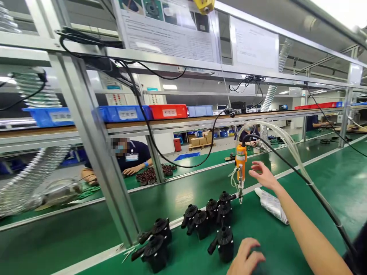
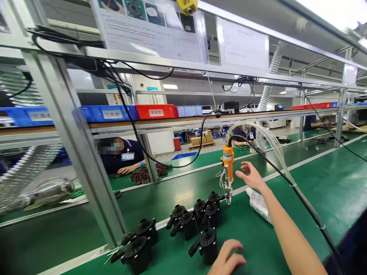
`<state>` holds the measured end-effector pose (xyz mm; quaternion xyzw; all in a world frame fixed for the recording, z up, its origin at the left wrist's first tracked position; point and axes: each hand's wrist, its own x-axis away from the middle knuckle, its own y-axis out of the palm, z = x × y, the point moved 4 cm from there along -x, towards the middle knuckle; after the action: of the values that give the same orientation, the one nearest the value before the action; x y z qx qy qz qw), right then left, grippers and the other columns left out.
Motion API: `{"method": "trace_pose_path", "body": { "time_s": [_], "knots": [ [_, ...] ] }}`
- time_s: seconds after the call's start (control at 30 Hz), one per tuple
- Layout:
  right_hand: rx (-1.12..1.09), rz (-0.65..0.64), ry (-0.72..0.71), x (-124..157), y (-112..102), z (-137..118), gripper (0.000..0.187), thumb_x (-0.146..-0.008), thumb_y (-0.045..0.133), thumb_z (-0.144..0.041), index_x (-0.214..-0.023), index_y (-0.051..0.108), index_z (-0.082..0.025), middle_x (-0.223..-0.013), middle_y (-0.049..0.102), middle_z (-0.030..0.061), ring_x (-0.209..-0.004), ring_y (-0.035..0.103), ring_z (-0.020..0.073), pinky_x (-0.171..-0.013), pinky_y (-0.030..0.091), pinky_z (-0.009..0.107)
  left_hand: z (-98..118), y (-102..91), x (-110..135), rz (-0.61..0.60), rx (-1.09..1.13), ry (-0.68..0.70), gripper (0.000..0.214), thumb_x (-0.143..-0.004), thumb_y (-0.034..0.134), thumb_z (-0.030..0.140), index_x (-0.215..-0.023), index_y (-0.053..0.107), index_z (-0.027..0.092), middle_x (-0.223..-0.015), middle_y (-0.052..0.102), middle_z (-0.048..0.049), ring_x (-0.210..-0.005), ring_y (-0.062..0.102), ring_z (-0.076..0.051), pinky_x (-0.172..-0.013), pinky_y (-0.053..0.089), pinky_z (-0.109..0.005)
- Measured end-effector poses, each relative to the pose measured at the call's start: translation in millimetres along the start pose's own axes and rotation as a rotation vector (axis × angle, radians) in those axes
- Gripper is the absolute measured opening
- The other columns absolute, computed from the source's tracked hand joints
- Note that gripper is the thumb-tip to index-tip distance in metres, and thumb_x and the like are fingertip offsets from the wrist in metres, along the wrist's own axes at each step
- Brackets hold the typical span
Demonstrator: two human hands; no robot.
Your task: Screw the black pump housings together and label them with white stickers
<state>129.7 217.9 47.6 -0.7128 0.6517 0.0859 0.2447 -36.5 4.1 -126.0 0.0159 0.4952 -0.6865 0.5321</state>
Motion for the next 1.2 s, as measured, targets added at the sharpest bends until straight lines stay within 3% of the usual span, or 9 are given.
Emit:
{"method": "trace_pose_path", "body": {
  "time_s": [0.07, 0.17, 0.27, 0.4, 0.53, 0.63, 0.83, 1.03, 1.2],
  "knots": [
    [0.102, 0.030, 0.098, 15, -35, 27, 0.042, -0.091, 0.076, -0.049, -0.119, 0.066, -0.018, -0.118, 0.070, 0.0094, -0.106, 0.068, 0.0234, -0.094, 0.057, 0.040, -6, 8.8, -38, 0.139, 0.015, -0.061, 0.029, -0.090, 0.069, 0.032, -0.119, 0.065, 0.027, -0.136, 0.061, -0.0125, -0.131, 0.057, -0.029, -0.113, 0.048, -0.044],
    [0.187, 0.043, 0.214, 44, -70, 65, 0.032, -0.103, 0.064, -0.040, -0.125, 0.065, -0.017, -0.126, 0.066, 0.0103, -0.106, 0.067, 0.0220, -0.092, 0.059, 0.042, -24, 25.6, -99, 0.402, 0.058, -0.344, 0.036, -0.093, 0.060, 0.033, -0.127, 0.059, 0.021, -0.137, 0.058, -0.0158, -0.135, 0.051, -0.029, -0.118, 0.041, -0.046],
    [0.203, -0.013, 0.241, 63, -73, 92, 0.029, -0.103, 0.064, -0.039, -0.124, 0.066, -0.019, -0.128, 0.065, 0.0104, -0.107, 0.067, 0.0221, -0.091, 0.060, 0.039, -47, 43.4, -148, 0.533, 0.116, -0.567, 0.038, -0.095, 0.054, 0.040, -0.126, 0.058, 0.018, -0.130, 0.062, -0.0172, -0.130, 0.055, -0.031, -0.115, 0.041, -0.046],
    [0.173, -0.131, 0.203, 59, -53, 117, 0.031, -0.101, 0.067, -0.038, -0.121, 0.065, -0.014, -0.111, 0.069, 0.0072, -0.092, 0.069, 0.0184, -0.080, 0.061, 0.036, -78, 45.3, -183, 0.611, 0.126, -0.620, 0.051, -0.091, 0.058, 0.040, -0.135, 0.054, 0.015, -0.146, 0.055, -0.0198, -0.142, 0.045, -0.033, -0.121, 0.034, -0.045],
    [0.098, -0.223, 0.112, 39, -43, 129, 0.044, -0.082, 0.079, -0.020, -0.123, 0.063, -0.015, -0.085, 0.068, -0.0005, -0.077, 0.067, 0.0153, -0.074, 0.057, 0.029, -103, 35.6, -189, 0.626, 0.168, -0.681, 0.050, -0.098, 0.044, 0.042, -0.138, 0.055, 0.016, -0.149, 0.056, -0.0196, -0.144, 0.046, -0.034, -0.121, 0.034, -0.047],
    [0.046, -0.246, 0.056, 30, -48, 134, 0.048, -0.074, 0.073, -0.016, -0.121, 0.065, -0.018, -0.088, 0.069, 0.0006, -0.086, 0.066, 0.0179, -0.075, 0.054, 0.028, -106, 36.6, -185, 0.568, 0.201, -0.670, 0.048, -0.093, 0.055, 0.046, -0.133, 0.063, 0.020, -0.130, 0.069, -0.0157, -0.130, 0.058, -0.033, -0.115, 0.042, -0.044],
    [0.011, -0.288, 0.027, 34, -67, 136, 0.015, -0.077, 0.074, -0.024, -0.089, 0.069, -0.016, -0.087, 0.069, 0.0019, -0.080, 0.063, 0.0165, -0.074, 0.051, 0.029, -91, 39.7, -181, 0.515, 0.377, -0.574, 0.078, -0.074, 0.082, 0.043, -0.144, 0.056, 0.022, -0.142, 0.063, -0.0160, -0.137, 0.053, -0.034, -0.116, 0.040, -0.045],
    [0.020, -0.215, 0.030, 34, -79, 135, 0.031, -0.080, 0.076, -0.043, -0.096, 0.071, -0.017, -0.097, 0.070, 0.0062, -0.094, 0.065, 0.0216, -0.080, 0.054, 0.032, -82, 37.9, -185, 0.512, 0.534, -0.456, 0.046, -0.069, 0.079, 0.021, -0.114, 0.071, 0.022, -0.121, 0.075, -0.0097, -0.111, 0.069, -0.027, -0.102, 0.051, -0.039],
    [0.032, -0.226, 0.028, 35, -69, 133, 0.044, -0.079, 0.078, -0.051, -0.107, 0.072, -0.018, -0.109, 0.071, 0.0102, -0.105, 0.065, 0.0260, -0.086, 0.056, 0.036, -79, 40.9, -187, 0.508, 0.615, -0.449, 0.050, -0.068, 0.082, 0.028, -0.115, 0.071, 0.019, -0.101, 0.078, -0.0075, -0.084, 0.072, -0.022, -0.078, 0.056, -0.031]
  ]
}}
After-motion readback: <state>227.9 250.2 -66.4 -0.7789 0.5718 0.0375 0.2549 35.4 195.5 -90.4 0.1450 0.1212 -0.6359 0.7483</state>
